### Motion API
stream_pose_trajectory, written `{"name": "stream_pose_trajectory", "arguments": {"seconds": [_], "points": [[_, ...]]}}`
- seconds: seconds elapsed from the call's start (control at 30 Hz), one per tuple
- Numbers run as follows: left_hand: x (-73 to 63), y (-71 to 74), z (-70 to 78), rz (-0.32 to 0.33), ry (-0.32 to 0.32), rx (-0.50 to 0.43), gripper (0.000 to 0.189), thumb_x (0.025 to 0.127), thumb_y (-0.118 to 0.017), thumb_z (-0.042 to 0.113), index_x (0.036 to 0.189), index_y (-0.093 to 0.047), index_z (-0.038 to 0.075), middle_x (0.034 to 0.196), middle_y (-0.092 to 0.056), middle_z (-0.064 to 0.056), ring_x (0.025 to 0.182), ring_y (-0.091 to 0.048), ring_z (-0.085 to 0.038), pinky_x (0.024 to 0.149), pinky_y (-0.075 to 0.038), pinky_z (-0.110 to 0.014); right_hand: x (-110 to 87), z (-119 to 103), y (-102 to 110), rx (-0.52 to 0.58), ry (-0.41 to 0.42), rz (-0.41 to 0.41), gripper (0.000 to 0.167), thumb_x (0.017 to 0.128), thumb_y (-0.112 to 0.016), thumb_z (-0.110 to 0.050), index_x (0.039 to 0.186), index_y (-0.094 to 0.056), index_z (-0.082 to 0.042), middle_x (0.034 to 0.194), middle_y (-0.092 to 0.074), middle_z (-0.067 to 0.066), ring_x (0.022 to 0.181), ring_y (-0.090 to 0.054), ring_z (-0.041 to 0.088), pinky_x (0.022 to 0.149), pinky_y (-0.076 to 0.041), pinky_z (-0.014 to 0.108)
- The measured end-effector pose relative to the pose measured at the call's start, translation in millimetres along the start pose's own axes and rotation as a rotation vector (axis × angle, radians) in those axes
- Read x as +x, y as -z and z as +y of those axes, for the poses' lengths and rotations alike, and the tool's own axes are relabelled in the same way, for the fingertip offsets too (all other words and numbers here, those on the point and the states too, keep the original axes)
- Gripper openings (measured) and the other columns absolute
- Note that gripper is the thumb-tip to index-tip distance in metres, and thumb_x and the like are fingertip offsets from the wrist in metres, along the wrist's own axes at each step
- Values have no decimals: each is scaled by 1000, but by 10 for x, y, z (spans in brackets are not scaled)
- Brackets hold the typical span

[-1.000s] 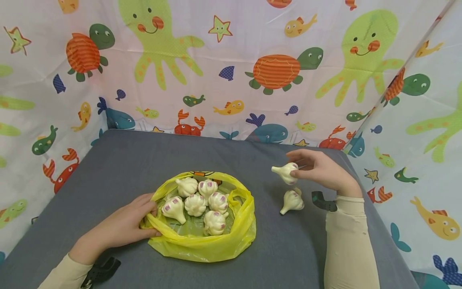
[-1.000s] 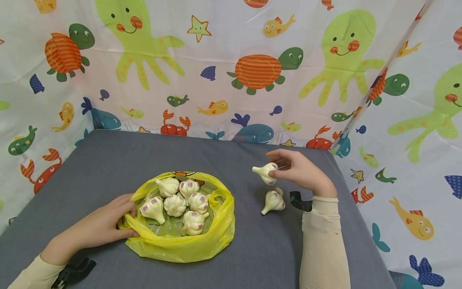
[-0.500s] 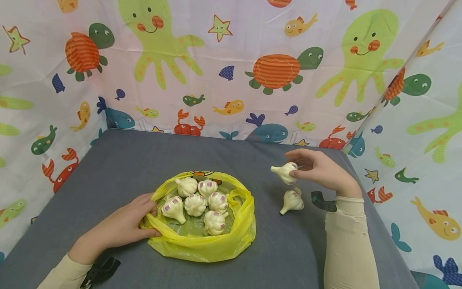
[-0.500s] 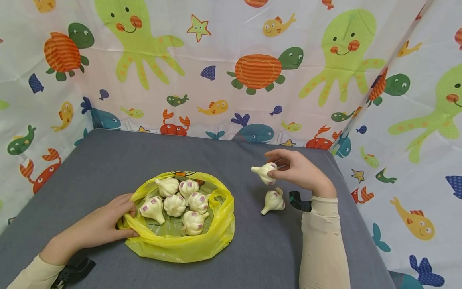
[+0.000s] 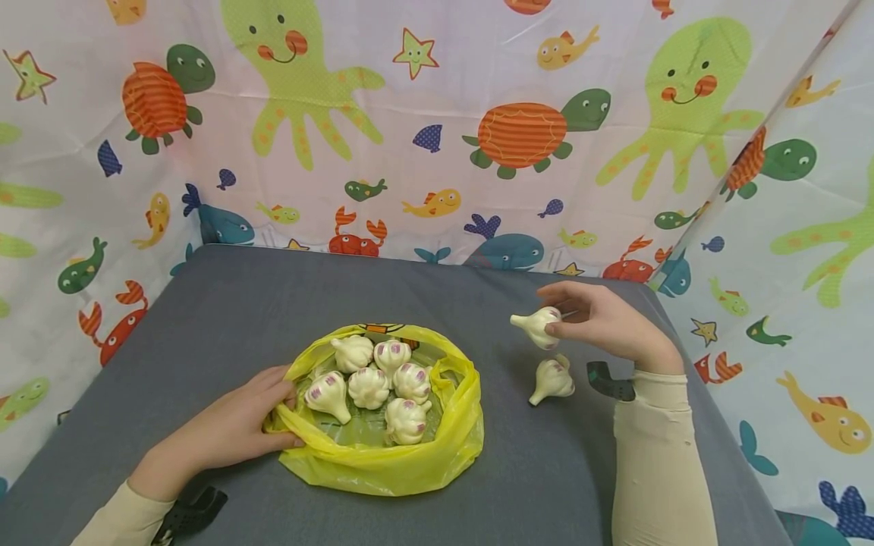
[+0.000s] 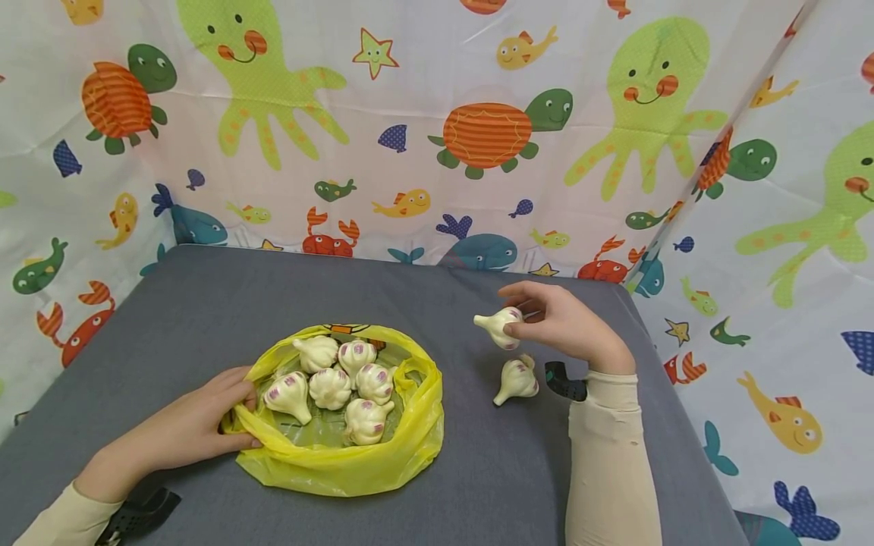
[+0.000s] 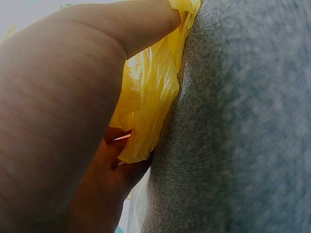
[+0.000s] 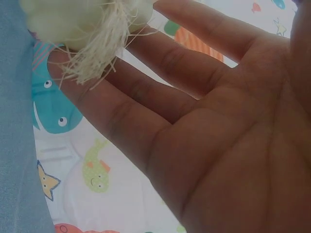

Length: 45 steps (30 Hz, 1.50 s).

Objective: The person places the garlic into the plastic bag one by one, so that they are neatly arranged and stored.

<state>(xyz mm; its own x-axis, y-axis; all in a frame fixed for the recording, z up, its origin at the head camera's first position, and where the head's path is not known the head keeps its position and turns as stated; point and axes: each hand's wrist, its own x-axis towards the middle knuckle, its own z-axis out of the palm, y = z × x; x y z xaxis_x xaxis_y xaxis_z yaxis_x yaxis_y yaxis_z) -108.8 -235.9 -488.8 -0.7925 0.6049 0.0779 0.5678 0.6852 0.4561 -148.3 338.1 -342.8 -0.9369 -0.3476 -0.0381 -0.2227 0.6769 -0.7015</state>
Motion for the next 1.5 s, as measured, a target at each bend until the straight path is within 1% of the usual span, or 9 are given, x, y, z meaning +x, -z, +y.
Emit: {"name": "stream_pose_trajectory", "arguments": {"seconds": [0.07,0.23,0.4,0.67,0.9,1.17,1.3,1.43,1.5], "points": [[-2,-2,-1,1,-2,-1,48,87,-84,67,99,-51,34,150,-53,1,128,-50,-17,82,-44,-32,-2,-3,-2,-3,-1,-1,52,100,-83,-30,147,-65,-17,144,-67,7,129,-66,27,102,-57,48],[-3,-8,-3,0,-3,-1,48,87,-84,67,99,-51,34,151,-53,0,129,-50,-18,82,-44,-32,-10,-12,-4,-8,0,-2,52,100,-82,-29,147,-64,-17,145,-67,8,129,-66,27,100,-58,43],[-5,-9,-11,0,-7,0,48,88,-84,67,99,-51,34,151,-53,0,129,-50,-18,82,-44,-33,-20,-33,-4,-10,3,6,50,101,-82,-28,147,-65,-18,144,-67,6,129,-66,27,99,-58,41],[0,-8,-26,-3,-3,3,48,88,-83,68,99,-51,34,150,-52,1,131,-50,-18,82,-44,-34,-24,-65,-2,-12,11,2,51,100,-82,-29,146,-65,-17,143,-68,8,128,-66,27,97,-58,38],[1,-10,-27,2,-4,6,48,88,-84,68,99,-51,35,146,-53,3,126,-49,-16,82,-43,-34,-13,-69,-20,1,14,-3,50,100,-82,-28,146,-65,-16,140,-68,5,126,-67,25,96,-59,34],[-3,5,-1,-24,10,-2,48,89,-83,68,99,-51,33,152,-52,-1,137,-49,-21,85,-44,-35,-1,-79,-30,3,15,-12,52,99,-83,-29,146,-65,-16,139,-69,5,126,-67,26,97,-59,38],[-1,10,7,-24,11,-1,48,88,-83,68,99,-51,33,152,-52,-1,136,-49,-21,85,-44,-35,8,-64,-34,-9,22,-9,51,99,-83,-29,146,-65,-17,139,-70,6,125,-67,26,97,-59,40],[-2,14,9,-24,14,2,48,89,-84,67,99,-52,33,152,-52,-2,136,-50,-22,85,-44,-35,16,-40,-38,-18,29,-6,51,99,-82,-29,146,-65,-18,139,-70,6,125,-67,26,97,-59,39],[-3,16,9,-25,13,6,48,89,-83,67,99,-52,33,153,-52,-2,137,-50,-22,85,-44,-35,18,-38,-40,-20,24,-4,51,99,-83,-29,145,-65,-19,139,-70,4,125,-67,25,97,-59,38]]}}
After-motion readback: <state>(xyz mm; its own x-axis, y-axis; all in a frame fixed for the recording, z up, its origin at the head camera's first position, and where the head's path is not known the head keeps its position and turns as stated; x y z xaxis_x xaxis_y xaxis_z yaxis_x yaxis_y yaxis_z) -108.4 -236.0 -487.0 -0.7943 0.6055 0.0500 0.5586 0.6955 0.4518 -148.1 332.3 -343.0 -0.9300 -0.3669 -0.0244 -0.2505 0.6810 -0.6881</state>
